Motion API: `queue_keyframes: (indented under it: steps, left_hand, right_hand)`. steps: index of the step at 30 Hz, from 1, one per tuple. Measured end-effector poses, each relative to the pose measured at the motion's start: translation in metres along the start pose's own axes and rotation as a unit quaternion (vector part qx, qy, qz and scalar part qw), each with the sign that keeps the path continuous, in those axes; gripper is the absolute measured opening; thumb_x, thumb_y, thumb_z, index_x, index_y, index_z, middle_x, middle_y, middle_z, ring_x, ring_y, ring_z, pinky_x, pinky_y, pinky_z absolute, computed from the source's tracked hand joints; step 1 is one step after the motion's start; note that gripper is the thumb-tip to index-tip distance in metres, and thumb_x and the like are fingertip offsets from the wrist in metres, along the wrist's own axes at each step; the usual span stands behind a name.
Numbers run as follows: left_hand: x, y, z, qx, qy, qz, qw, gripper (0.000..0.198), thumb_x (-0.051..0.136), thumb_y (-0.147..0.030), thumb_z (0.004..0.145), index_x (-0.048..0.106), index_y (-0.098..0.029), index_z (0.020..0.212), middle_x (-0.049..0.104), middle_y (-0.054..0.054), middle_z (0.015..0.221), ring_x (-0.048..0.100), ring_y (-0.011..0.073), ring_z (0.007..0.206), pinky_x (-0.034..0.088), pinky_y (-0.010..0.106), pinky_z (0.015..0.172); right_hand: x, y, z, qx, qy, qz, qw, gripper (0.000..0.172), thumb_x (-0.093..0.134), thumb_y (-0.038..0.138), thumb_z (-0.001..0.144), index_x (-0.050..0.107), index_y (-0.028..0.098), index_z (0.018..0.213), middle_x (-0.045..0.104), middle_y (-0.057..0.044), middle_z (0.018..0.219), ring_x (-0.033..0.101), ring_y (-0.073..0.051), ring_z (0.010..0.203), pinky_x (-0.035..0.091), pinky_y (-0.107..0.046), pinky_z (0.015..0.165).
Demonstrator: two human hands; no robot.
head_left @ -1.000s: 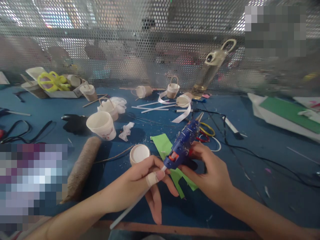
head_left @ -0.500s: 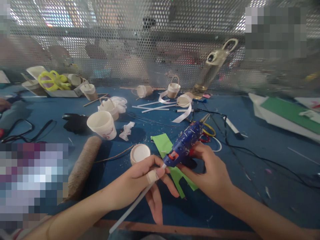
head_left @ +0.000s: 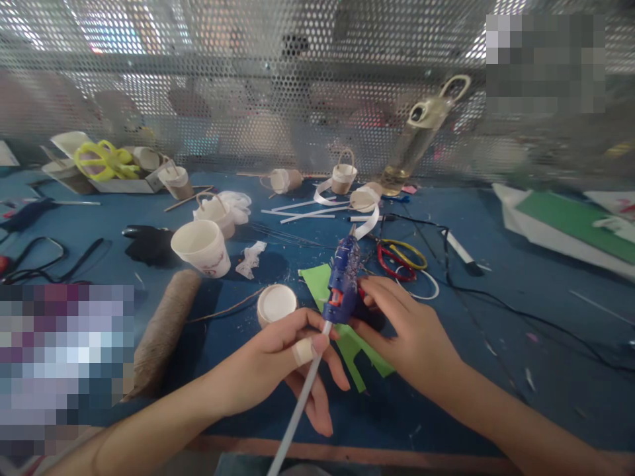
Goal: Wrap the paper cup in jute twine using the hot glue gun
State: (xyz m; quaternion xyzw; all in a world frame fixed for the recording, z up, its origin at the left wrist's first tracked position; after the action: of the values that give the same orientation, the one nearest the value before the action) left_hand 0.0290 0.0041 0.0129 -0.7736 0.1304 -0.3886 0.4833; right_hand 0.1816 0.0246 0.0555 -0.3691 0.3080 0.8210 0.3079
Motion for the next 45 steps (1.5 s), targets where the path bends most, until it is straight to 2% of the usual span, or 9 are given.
queue_keyframes:
  steps: [10,14,16,21,24,28,32,38,45]
  left_hand:
    - [0.002,-0.004,-0.003,-0.016,-0.015,0.035,0.999,0.025,0.051,-0.039,0.102,0.055,-0.022,0.12,0.073,0.004,0.093,0.077,0.0146,0.067,0.06,0.024,0.063]
    - [-0.003,-0.013,-0.01,0.038,-0.059,0.184,0.98,0.031,0.048,-0.042,0.102,0.055,-0.023,0.126,0.072,0.006,0.101,0.077,0.0171,0.078,0.062,0.029,0.07]
    - [-0.003,-0.026,-0.016,0.116,-0.074,0.336,0.932,0.025,0.048,-0.035,0.103,0.056,-0.024,0.124,0.073,0.005,0.101,0.076,0.0158,0.08,0.06,0.027,0.071]
    - [0.009,-0.059,-0.034,0.368,-0.139,0.624,0.675,0.022,0.057,-0.014,0.097,0.057,-0.022,0.117,0.075,0.005,0.103,0.069,0.0186,0.097,0.055,0.033,0.088]
    - [0.0,-0.062,-0.029,0.33,-0.221,0.715,0.576,0.029,0.066,-0.028,0.093,0.059,-0.018,0.119,0.068,0.013,0.119,0.058,0.0305,0.115,0.05,0.05,0.101]
    - [-0.013,-0.056,-0.02,0.232,-0.259,0.767,0.539,0.04,0.067,-0.036,0.091,0.06,-0.013,0.123,0.06,0.018,0.128,0.051,0.0364,0.122,0.049,0.057,0.102]
    - [-0.02,-0.052,-0.018,0.188,-0.269,0.778,0.536,0.038,0.063,-0.034,0.093,0.061,-0.013,0.125,0.059,0.018,0.126,0.056,0.0359,0.117,0.053,0.056,0.095]
    - [-0.029,-0.054,-0.018,0.151,-0.285,0.746,0.583,0.039,0.058,-0.043,0.095,0.062,-0.02,0.127,0.063,0.016,0.124,0.06,0.0372,0.114,0.054,0.054,0.09]
    - [-0.041,-0.063,-0.023,0.201,-0.299,0.427,0.829,0.034,0.072,-0.04,0.087,0.067,-0.03,0.119,0.068,0.006,0.124,0.062,0.0299,0.113,0.049,0.041,0.096]
  right_hand:
    - [0.007,-0.009,0.0,0.016,0.041,0.012,0.999,0.033,0.051,0.026,0.101,0.058,0.008,0.128,0.071,-0.023,0.122,0.072,-0.035,0.11,0.065,-0.046,0.08]
    - [0.009,-0.019,0.001,0.058,0.053,0.056,0.995,0.036,0.054,0.029,0.1,0.059,0.01,0.13,0.071,-0.021,0.123,0.07,-0.034,0.113,0.061,-0.047,0.089]
    - [0.009,-0.024,0.002,0.079,0.057,0.086,0.992,0.036,0.055,0.031,0.1,0.06,0.011,0.13,0.071,-0.019,0.123,0.069,-0.033,0.113,0.06,-0.047,0.092]
    - [0.01,-0.035,0.005,0.157,0.092,0.19,0.965,0.032,0.055,0.034,0.099,0.062,0.018,0.126,0.072,-0.013,0.117,0.07,-0.028,0.103,0.058,-0.041,0.087]
    - [0.012,-0.038,0.002,0.226,0.131,0.306,0.916,0.034,0.052,0.038,0.102,0.059,0.021,0.13,0.073,-0.007,0.095,0.069,-0.022,0.087,0.056,-0.036,0.082]
    - [0.013,-0.039,-0.002,0.284,0.13,0.434,0.845,0.038,0.05,0.044,0.104,0.06,0.021,0.132,0.07,-0.003,0.084,0.065,-0.019,0.083,0.051,-0.032,0.084]
    - [0.016,-0.039,-0.003,0.299,0.108,0.524,0.79,0.03,0.052,0.038,0.102,0.062,0.02,0.124,0.066,0.0,0.076,0.06,-0.016,0.072,0.049,-0.029,0.069]
    - [0.011,-0.042,-0.005,0.322,0.063,0.506,0.798,0.021,0.058,0.04,0.1,0.066,0.02,0.102,0.054,0.004,0.06,0.047,-0.011,0.052,0.039,-0.025,0.047]
    - [0.007,-0.044,-0.008,0.324,-0.004,0.51,0.797,0.023,0.064,0.04,0.098,0.066,0.021,0.086,0.047,0.007,0.053,0.044,-0.009,0.044,0.039,-0.023,0.043]
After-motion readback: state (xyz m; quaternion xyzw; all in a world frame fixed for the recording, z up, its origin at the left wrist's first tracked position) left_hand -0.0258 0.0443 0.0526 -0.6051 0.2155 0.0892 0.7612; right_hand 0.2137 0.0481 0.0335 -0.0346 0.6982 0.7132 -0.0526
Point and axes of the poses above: each hand's wrist, its own z-axis towards the middle knuckle, its own x-axis out of the palm, y = z × x, the point moved 7 cm from there along z, towards the middle knuckle
